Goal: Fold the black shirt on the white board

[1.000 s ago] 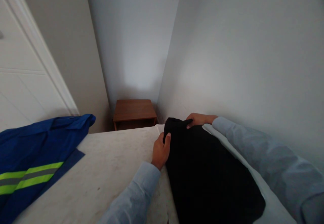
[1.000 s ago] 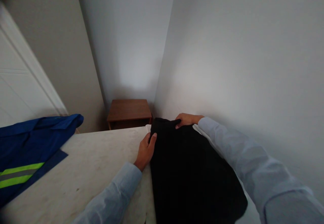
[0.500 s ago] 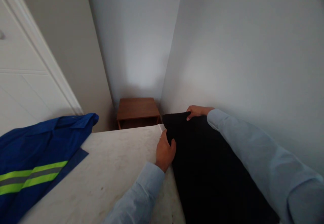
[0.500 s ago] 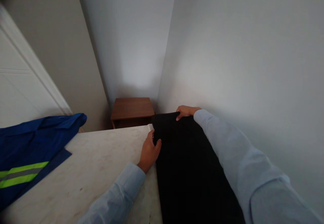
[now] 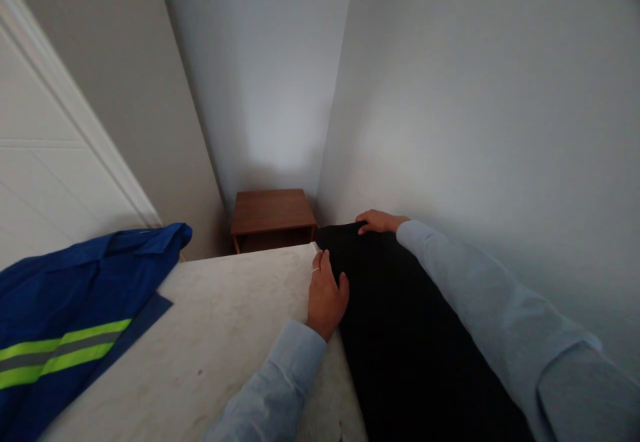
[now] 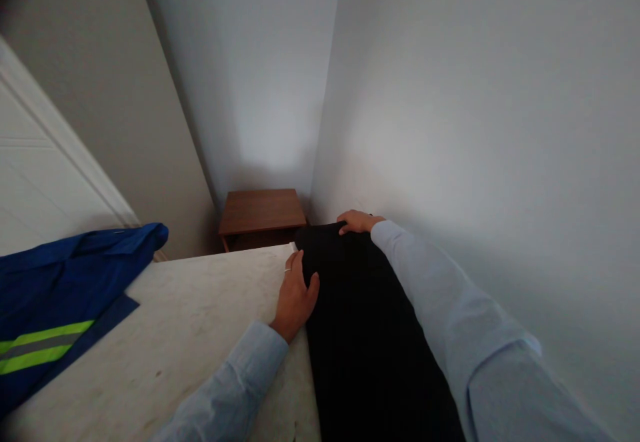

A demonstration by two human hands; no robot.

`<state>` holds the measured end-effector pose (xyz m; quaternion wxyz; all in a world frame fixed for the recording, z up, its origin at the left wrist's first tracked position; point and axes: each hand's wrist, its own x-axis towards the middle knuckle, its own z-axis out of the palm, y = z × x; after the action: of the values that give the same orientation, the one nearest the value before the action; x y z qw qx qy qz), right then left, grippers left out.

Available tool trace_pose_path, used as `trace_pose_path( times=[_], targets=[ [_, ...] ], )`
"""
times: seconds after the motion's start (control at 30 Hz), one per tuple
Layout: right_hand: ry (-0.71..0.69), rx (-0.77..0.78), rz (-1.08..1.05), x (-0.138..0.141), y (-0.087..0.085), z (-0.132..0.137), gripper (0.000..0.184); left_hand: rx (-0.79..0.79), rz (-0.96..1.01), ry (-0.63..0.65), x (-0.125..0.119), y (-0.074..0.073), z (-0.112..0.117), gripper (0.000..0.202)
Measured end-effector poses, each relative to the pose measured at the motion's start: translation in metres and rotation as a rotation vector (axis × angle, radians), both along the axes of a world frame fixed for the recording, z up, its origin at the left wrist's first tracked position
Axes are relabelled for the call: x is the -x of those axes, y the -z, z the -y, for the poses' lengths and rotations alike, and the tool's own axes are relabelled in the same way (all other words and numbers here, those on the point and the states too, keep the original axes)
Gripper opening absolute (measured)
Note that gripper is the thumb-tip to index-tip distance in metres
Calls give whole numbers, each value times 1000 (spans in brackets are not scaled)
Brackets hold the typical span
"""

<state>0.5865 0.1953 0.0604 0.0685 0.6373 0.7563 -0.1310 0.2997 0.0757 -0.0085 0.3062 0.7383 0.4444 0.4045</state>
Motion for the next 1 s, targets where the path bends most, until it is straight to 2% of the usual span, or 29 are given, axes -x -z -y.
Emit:
trace_pose_path(
  times=[0.13, 0.23, 0.37, 0.5, 0.8, 0.9, 1.0],
  targets=[
    [84, -211, 26, -13, 12, 22, 58, -165, -259, 72, 5, -4, 1, 57],
    [180, -341, 40, -20, 22, 48, 65, -235, -447, 168, 8, -6, 2, 47],
    [256, -328, 56, -25, 40, 77, 67, -258, -535, 138, 7, -9, 5, 42],
    [362, -264, 84, -31, 50, 82, 72, -265, -537, 118, 7, -11, 7, 48],
    [396, -183, 110, -29, 44, 66, 74, -233, -490, 153, 8, -6, 4, 53],
    [403, -228, 143, -21, 39, 71, 68, -242, -485, 151, 8, -7, 4, 53],
    [396, -318, 169, -5, 32, 88, 68, -230, -484, 161, 8, -7, 4, 54]
  ],
)
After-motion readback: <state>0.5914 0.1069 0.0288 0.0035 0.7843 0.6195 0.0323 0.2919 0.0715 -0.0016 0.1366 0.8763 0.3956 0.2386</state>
